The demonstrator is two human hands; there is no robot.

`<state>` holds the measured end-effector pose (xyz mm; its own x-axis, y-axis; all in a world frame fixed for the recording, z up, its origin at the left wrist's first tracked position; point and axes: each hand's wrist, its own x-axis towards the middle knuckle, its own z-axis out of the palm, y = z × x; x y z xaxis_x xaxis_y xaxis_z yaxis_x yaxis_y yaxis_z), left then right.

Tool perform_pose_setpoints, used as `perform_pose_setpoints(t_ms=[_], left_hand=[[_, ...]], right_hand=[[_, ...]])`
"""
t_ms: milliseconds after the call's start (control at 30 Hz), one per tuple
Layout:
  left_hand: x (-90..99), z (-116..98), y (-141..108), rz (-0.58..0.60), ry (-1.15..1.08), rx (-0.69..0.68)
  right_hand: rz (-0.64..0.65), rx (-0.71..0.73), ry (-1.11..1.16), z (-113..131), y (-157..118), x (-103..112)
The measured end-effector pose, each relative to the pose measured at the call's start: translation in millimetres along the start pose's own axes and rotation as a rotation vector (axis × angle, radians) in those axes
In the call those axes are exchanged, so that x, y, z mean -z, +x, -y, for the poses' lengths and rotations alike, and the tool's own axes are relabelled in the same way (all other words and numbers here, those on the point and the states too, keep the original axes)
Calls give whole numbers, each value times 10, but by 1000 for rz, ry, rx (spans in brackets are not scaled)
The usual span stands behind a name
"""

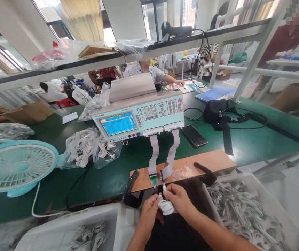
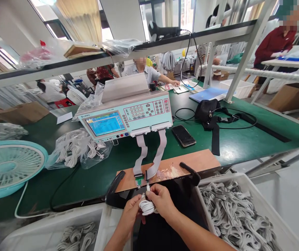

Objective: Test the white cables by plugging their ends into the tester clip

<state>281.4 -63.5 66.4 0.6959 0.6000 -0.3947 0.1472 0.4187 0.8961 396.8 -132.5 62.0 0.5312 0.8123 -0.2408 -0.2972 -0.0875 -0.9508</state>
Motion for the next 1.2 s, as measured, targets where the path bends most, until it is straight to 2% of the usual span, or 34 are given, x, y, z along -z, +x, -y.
perform_pose_setpoints(t_ms=[100, 267, 400, 667, 800, 933, 1067, 1133, 1200], left_hand=[[56, 31, 35, -7, 19, -66], [11, 154, 86, -151, -105, -214], [-37, 136, 109, -218, -129, -227], [-115, 105, 96, -321, -197, -246], [-152, 112, 90, -310, -247, -239], [-141, 89, 130, -298, -152, -241], [-119, -54, 21, -301, 133, -298], [-8, -162, -116, -335, 211, -345], [260, -239, -297, -412, 304, -431]], right_hand=[[-18, -91, 113, 48, 8, -65], [-27, -73, 104, 99, 11, -67], [29, -38, 61, 132, 23, -29], [63, -23, 40, 107, 29, -3], [53, -10, 32, 104, 25, 0], [68, -14, 68, 117, 30, -22], [72, -45, 83, 121, -17, -26], [22, -56, 56, 88, -15, -9], [-9, -80, 20, 32, 28, 10]])
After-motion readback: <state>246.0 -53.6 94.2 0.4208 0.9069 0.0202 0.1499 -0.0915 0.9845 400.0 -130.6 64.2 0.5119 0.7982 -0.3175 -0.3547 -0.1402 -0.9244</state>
